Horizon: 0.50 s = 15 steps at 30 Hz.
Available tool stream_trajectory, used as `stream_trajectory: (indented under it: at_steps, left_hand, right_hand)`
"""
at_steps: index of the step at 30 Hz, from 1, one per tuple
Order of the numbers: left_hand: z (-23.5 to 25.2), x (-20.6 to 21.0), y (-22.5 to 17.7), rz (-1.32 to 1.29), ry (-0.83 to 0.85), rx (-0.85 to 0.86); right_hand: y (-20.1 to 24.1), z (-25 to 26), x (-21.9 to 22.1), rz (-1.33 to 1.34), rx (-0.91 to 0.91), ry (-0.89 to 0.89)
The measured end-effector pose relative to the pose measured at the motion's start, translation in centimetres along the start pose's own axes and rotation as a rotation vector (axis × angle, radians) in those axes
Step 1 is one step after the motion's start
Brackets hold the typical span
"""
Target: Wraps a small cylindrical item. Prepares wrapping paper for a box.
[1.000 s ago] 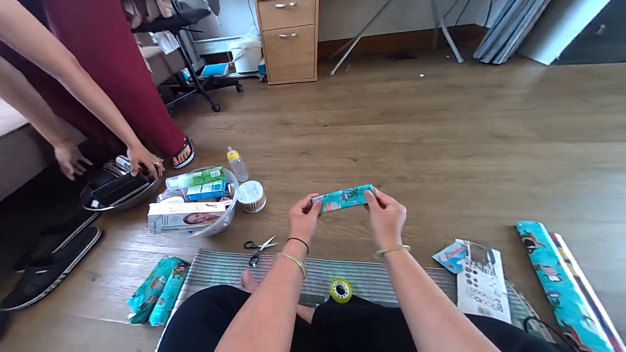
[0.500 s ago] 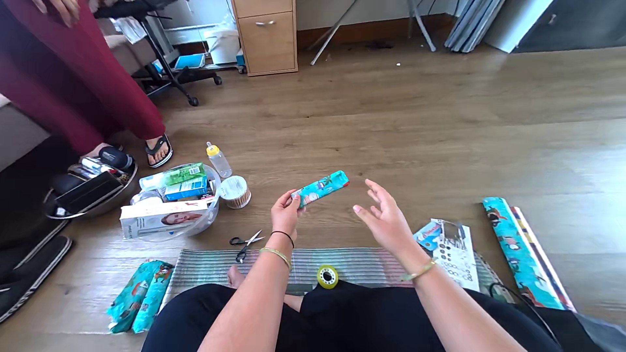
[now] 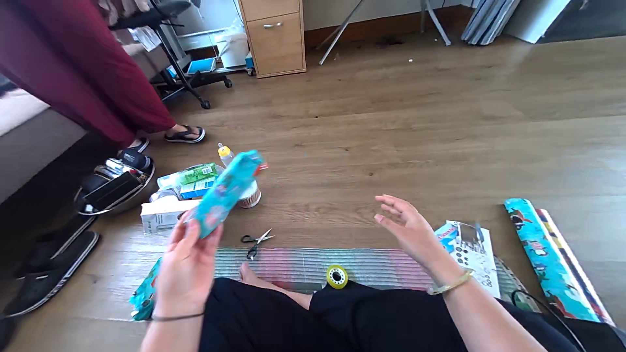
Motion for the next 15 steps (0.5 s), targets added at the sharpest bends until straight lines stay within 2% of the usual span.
stream_trajectory:
  at_steps: [2,4,8,11,15]
  left_hand:
    - [1.6,-5.8,-1.8,0.004,-0.156,0.094]
    - [2.9,-11.3,-2.2,0.049,-0.332,0.111]
    - [5.4,-21.0,1.2,0.029,-0.615,-0.002]
    - [6.6,-24.8,4.3,0.043,-0.705,-0.091]
    - [7.6,-26.0,7.0,0.25,-0.681,-0.166]
  right_hand:
    - [0.2,-0.1,-0.2,0.013,-0.003,-0.007]
    - [0.3,-0.1,-0.3,0.03,-0.015,-0.012]
    - [0.6,-0.3,-0.1,0.03,-0.026,-0.012]
    - [0.6,-0.6,0.4,-0.01,-0.044,0.015]
    - [-0.2,-0.6,0.8,-0.053,-0.027,0.037]
Point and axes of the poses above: each hand's wrist, its own z-axis towards the middle knuckle, its own x-axis out of the palm, y = z × x, the point moved 5 cm from there along z, towards the middle knuckle, and after that the axes turned 14 degrees about -y, right-handed, at the moved point
